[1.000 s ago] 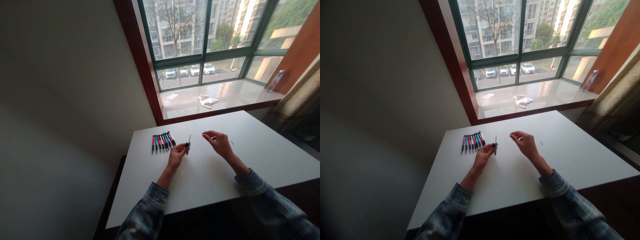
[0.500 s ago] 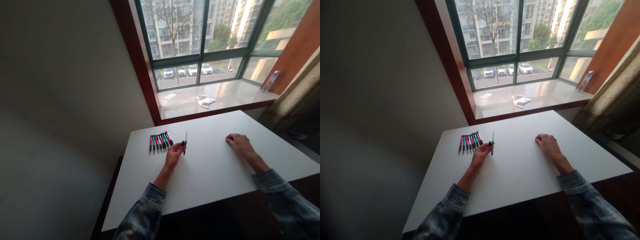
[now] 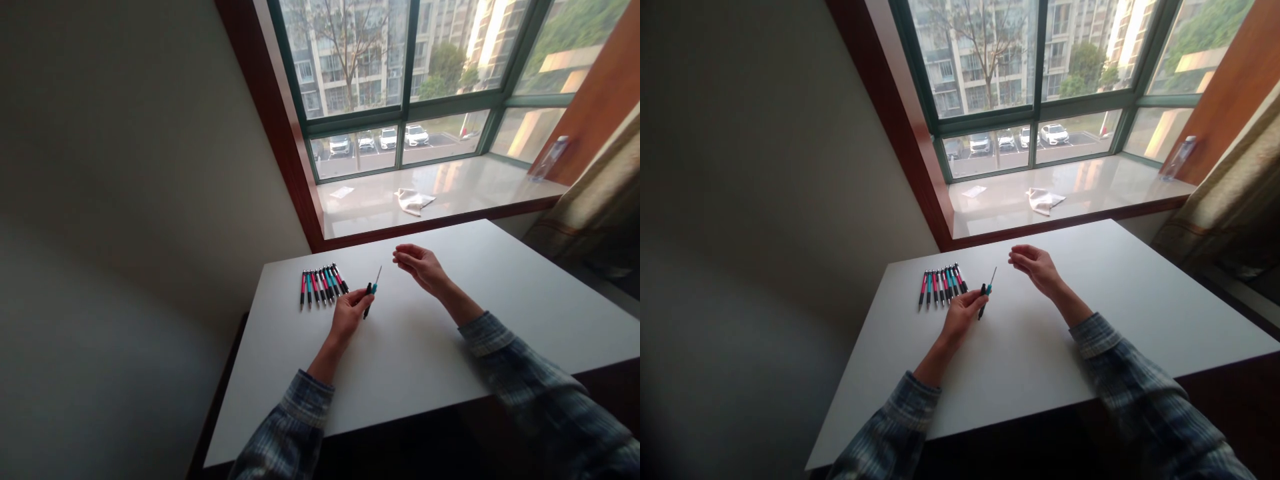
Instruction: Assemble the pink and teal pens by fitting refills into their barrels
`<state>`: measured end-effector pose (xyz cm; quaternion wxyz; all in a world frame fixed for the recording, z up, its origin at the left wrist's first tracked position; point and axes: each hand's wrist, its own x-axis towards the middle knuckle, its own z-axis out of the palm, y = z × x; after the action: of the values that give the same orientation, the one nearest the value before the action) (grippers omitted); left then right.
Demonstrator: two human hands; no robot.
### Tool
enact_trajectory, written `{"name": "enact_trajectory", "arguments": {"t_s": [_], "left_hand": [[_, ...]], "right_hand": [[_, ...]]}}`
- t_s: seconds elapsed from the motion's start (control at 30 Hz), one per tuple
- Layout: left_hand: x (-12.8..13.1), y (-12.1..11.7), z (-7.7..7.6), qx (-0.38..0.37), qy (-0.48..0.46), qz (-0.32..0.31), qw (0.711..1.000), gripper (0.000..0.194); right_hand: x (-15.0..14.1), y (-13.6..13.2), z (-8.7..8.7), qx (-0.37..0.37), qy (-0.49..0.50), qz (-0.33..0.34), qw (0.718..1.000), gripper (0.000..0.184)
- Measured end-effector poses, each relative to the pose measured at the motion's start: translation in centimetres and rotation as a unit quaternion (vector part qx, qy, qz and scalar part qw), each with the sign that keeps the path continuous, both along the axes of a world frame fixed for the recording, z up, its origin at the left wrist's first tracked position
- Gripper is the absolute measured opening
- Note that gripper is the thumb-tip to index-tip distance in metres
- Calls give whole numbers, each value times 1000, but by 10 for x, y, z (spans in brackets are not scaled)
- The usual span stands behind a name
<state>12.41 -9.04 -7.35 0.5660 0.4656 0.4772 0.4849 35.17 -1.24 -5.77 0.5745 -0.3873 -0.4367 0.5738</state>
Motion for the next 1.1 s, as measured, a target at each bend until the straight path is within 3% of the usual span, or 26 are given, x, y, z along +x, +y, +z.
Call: {"name": "enact_trajectory", "arguments": {"t_s": [0.17, 1.1], "left_hand": [[3, -1, 0, 1, 26, -10, 1000, 39], [3, -2, 2, 11, 35, -23, 999, 38]], "right_hand": [[-7, -8, -10, -22, 39, 14, 999, 37], [-17, -23, -1, -26, 37, 72, 996, 27]]}}
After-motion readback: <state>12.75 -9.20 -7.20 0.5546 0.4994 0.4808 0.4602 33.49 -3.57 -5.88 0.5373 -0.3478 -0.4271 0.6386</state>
